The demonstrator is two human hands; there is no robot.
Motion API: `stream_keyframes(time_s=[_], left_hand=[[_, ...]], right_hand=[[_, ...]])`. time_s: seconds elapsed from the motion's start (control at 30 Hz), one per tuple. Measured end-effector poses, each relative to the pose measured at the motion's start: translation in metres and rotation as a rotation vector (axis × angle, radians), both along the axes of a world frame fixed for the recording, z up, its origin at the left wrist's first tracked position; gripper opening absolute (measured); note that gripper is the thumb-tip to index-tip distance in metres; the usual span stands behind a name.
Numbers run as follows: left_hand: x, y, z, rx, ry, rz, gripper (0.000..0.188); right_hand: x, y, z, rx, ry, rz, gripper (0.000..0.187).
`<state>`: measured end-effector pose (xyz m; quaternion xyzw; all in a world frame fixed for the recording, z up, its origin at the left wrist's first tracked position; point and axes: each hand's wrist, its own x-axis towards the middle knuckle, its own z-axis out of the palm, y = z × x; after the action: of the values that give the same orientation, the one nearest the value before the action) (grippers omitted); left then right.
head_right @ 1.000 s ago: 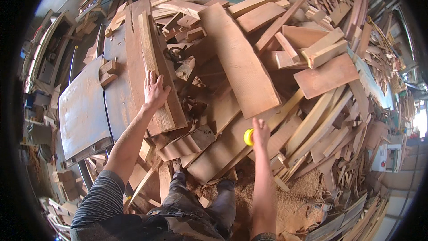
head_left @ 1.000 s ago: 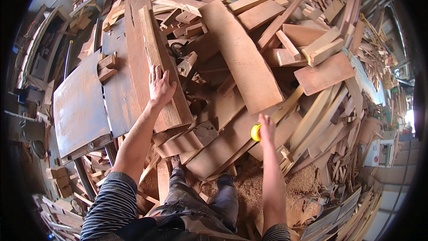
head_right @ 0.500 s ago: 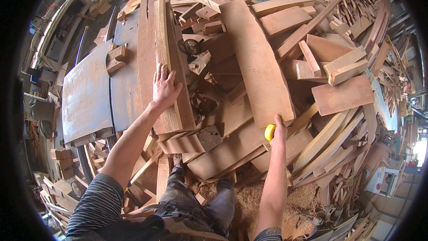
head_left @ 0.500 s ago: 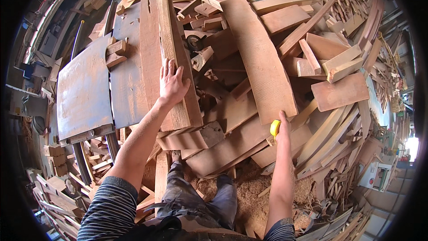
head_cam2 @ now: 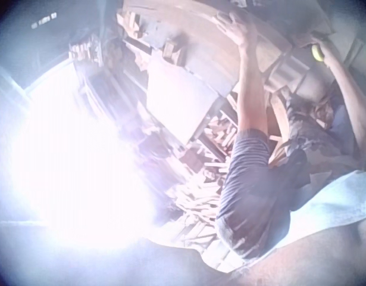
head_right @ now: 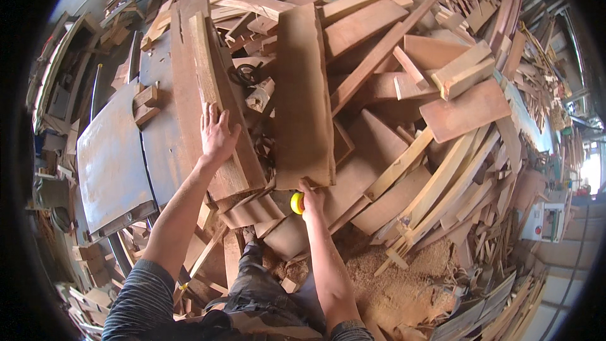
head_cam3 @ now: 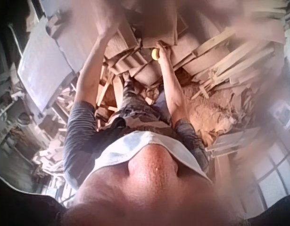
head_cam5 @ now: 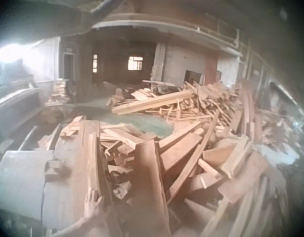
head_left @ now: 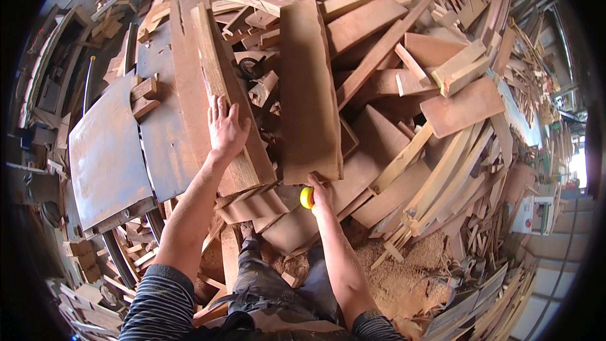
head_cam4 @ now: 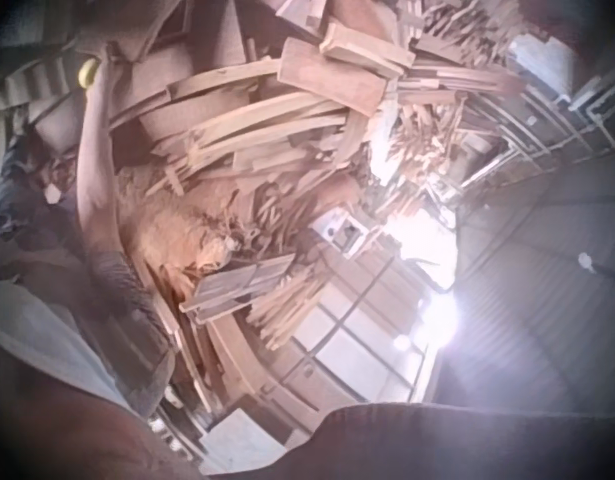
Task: The person measures the width of a wooden plank and several small wood blocks using a measuring tape in a carpentry workshop.
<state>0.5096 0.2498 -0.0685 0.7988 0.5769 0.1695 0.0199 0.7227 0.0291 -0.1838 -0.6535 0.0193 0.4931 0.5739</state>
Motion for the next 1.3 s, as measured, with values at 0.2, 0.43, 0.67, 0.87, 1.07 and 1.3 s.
stream_keyframes(time_s=[0.2,0.43,0.67,0.87,1.07,1.3], left_hand=[[-0.002,0.001,-0.002,0.018,0.056,-0.001,0.058],[0.002,0.003,-0.002,-0.007,0.075,0.005,0.059],[0.003,0.001,0.004,-0.051,0.105,0.025,0.061],[0.004,0.003,0.004,-0.063,0.090,0.031,0.061],[0.002,0.002,-0.002,-0.041,0.048,0.018,0.056],[0.000,0.002,-0.002,-0.063,0.048,0.022,0.056]], right_hand=[[-0.032,-0.002,-0.029,-0.008,0.169,0.063,0.041],[0.003,-0.029,-0.044,-0.011,0.065,0.412,0.039],[0.104,-0.007,-0.002,-0.139,-0.671,0.122,0.032],[0.142,0.122,0.037,-0.198,-1.304,0.636,0.035],[0.153,0.210,0.021,-0.372,-2.040,1.218,0.055],[0.163,0.256,-0.001,-0.302,-2.143,1.371,0.031]])
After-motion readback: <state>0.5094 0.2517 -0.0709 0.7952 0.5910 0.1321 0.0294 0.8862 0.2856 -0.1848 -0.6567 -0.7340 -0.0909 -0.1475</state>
